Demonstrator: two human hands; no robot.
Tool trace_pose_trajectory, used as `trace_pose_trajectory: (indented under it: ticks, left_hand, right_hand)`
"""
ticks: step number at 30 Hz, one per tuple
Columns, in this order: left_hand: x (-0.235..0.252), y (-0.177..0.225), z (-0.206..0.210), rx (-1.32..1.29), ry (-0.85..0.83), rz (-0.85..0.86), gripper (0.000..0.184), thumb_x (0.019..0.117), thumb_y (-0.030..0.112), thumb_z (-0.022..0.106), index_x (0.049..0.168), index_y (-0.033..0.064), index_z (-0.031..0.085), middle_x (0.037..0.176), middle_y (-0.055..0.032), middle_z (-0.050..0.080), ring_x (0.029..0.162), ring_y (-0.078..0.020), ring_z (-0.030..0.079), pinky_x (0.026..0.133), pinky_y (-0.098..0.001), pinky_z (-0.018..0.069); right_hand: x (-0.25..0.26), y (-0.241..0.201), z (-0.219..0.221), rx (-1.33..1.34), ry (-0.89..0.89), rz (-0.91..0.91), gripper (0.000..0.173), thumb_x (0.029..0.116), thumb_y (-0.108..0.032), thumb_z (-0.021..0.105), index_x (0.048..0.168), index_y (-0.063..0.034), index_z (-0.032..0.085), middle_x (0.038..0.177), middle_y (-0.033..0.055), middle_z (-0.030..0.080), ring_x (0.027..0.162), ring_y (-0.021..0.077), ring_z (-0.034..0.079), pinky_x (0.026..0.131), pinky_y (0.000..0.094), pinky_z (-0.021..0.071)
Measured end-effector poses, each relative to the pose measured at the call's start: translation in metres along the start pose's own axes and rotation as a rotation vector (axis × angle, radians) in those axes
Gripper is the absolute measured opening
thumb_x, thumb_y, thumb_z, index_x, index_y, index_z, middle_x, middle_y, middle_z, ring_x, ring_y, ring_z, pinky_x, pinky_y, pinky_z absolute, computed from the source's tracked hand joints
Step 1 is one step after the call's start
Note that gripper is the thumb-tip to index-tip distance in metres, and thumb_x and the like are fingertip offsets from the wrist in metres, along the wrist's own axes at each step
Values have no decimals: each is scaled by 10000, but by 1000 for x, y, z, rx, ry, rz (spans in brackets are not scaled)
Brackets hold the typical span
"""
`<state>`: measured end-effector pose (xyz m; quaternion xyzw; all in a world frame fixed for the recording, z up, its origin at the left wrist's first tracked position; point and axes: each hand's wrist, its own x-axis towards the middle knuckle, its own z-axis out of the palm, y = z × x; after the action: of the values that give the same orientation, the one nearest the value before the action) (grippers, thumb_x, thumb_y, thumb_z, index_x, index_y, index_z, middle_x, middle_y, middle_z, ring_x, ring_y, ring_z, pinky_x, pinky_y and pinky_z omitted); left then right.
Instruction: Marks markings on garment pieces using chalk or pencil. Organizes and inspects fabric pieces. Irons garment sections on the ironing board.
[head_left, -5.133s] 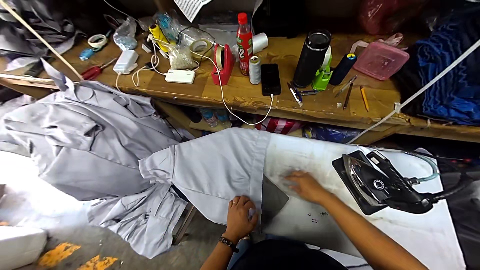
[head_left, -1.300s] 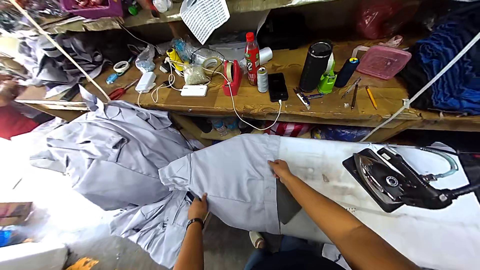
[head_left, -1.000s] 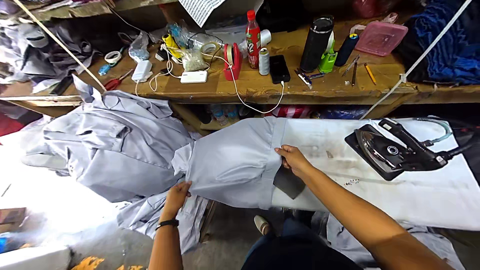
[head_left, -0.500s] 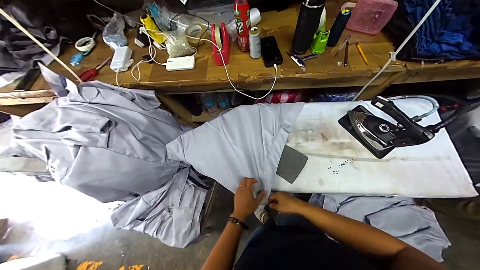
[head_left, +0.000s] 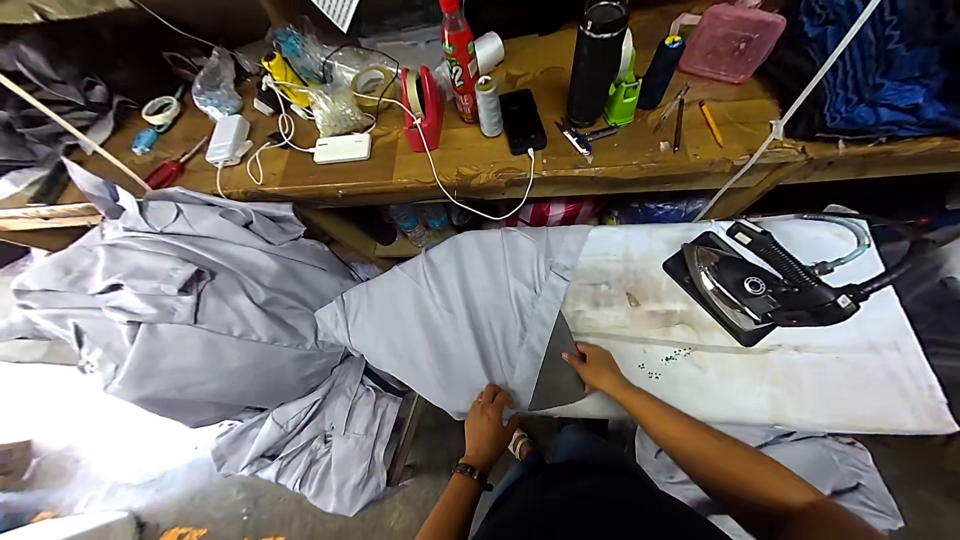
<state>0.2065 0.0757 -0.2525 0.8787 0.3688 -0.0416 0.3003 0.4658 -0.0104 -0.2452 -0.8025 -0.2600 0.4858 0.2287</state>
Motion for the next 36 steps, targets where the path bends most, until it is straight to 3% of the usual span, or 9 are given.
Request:
trace_pose_trajectory:
  ticks: [4,8,11,15,19,22,27,32,36]
  left_hand:
    - [1,0,-3,-24,11,-32,290,903,331,741,1027,68,747,1170,-153,692,1026,-317,692,901,-500,568]
    - [7,17,-9,43,-51,-168,436,908,451,723,1124,73,714,1182,-164,685,1045,-348,688,887,-538,561]
    - [14,29,-10,84,-66,-263,431,935,418,706,1181,64,691,1194,-182,687,1077,-376,684,899,-559,549]
    - [17,35,-7,83,-63,-293,322,993,313,631,1149,40,697,1167,-197,695,1071,-387,686,917,-563,539]
    - [21,37,-11,80,-95,-321,297,1004,287,582,1095,33,706,1157,-194,694,1071,-385,685,906,-575,539]
    - [23,32,-12,13,-141,-337,334,1008,348,582,1087,48,707,1171,-170,683,1075,-368,675,911,-571,538]
    - [23,34,-4,-72,-129,-257,319,996,331,592,1040,41,716,1117,-163,688,1071,-344,665,943,-542,524]
    - [19,26,-3,-121,-100,-207,303,974,325,623,1037,45,722,1079,-159,689,1028,-329,671,925,-536,535]
    - [17,25,-2,-145,-88,-199,299,958,324,650,1051,50,723,1072,-151,683,1013,-320,664,928,-525,530]
  right_hand:
    - [3,-11,9,680,122,139,303,1085,-264,552,1160,25,605,849,158,659,518,202,639,497,357,587]
    - [38,-28,-44,194,4,136,528,1105,-465,420,1125,12,645,861,132,677,650,206,663,626,383,575]
    - [76,-34,-102,115,220,30,482,1081,-386,483,1215,46,647,1065,232,688,886,326,694,837,512,557]
    - [137,-74,-136,786,298,113,446,1103,-339,487,1356,28,492,1070,175,653,664,170,634,606,312,548]
    - [168,-98,-140,739,213,189,364,1061,-396,562,1110,-36,575,694,27,528,495,99,494,476,250,461]
    - [153,-81,-158,584,294,30,313,1068,-315,571,1161,-17,600,711,35,521,508,101,469,504,269,450]
    - [133,-5,-170,638,546,68,294,1081,-251,546,959,13,587,661,51,570,486,127,566,524,303,543]
    - [88,8,-135,669,272,111,307,1124,-170,351,1245,25,554,918,130,729,622,185,693,568,336,589]
    - [45,7,-84,785,-87,231,269,1095,-71,410,1317,12,537,1060,149,723,737,192,713,648,336,595]
